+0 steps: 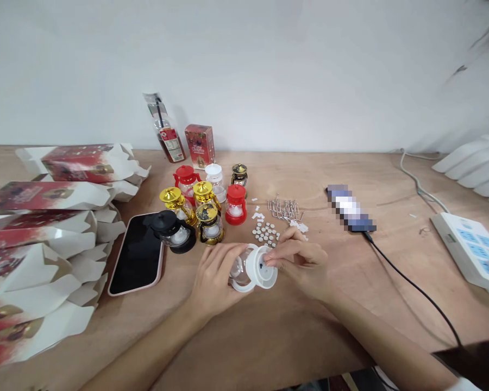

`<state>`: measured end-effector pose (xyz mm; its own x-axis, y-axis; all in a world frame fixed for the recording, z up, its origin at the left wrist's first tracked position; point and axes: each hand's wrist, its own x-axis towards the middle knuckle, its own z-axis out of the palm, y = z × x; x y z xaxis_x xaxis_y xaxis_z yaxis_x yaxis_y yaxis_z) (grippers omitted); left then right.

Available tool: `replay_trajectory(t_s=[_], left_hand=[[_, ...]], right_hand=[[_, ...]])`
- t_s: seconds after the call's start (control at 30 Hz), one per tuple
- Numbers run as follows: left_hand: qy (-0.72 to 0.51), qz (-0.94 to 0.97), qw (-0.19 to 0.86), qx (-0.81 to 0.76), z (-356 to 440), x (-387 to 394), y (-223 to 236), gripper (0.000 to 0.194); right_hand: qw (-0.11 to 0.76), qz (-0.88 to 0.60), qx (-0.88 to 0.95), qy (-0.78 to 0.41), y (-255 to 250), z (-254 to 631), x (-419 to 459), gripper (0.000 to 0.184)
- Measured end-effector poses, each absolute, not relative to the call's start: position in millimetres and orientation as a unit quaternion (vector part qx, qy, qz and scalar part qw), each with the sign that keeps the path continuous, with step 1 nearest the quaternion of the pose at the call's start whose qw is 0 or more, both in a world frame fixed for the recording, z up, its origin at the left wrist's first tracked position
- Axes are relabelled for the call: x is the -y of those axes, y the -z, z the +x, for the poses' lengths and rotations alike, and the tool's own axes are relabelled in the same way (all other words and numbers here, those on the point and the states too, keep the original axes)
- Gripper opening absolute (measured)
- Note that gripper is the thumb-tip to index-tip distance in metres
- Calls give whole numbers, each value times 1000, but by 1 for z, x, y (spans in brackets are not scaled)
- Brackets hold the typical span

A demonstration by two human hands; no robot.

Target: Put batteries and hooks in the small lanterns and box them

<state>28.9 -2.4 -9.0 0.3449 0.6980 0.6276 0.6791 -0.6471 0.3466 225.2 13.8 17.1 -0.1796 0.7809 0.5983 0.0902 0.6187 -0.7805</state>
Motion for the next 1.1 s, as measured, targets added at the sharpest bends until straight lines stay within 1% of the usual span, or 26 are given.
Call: replay_trajectory(t_s=[0.1,0.2,0.3,0.4,0.5,0.63,0.73,0.8,0.87,0.93,1.0,1.03,1.1], left_hand=[[-386,824,10,-416,28,2,10,45],[-385,828,0,-406,27,1,10,44],[-385,832,-8,-398,26,1,10,44],[-380,837,-12,-394,26,2,10,44],[-381,842,-19,-383,25,2,9,43],[-374,855,-38,-359,25,1,7,37],[-376,853,-50,-358,26,1,5,35],[-388,845,-43,-365,28,2,5,36],[-400,837,-28,-373,29,3,5,37],[-408,830,-17,-380,29,3,6,40],[-414,826,-7,-383,29,2,6,43],[-417,823,0,-385,28,2,7,46],[-428,816,23,-389,27,1,8,53]], right_hand=[[557,-310,715,-287,-19,224,-14,6],[548,-312,713,-306,-20,225,-15,8],[535,-321,679,-388,-20,226,-18,23],[487,-315,638,-507,-21,227,-23,36],[433,-294,615,-590,-22,229,-25,35],[381,-261,599,-654,-21,230,-25,31],[374,-229,585,-682,-19,230,-26,33],[384,-214,585,-681,-20,232,-29,41],[413,-233,599,-645,-21,237,-34,44],[445,-320,625,-556,-20,244,-40,38],[456,-451,652,-405,-15,251,-48,27],[443,-509,666,-319,-11,254,-52,22],[387,-586,693,-164,-1,258,-59,17]])
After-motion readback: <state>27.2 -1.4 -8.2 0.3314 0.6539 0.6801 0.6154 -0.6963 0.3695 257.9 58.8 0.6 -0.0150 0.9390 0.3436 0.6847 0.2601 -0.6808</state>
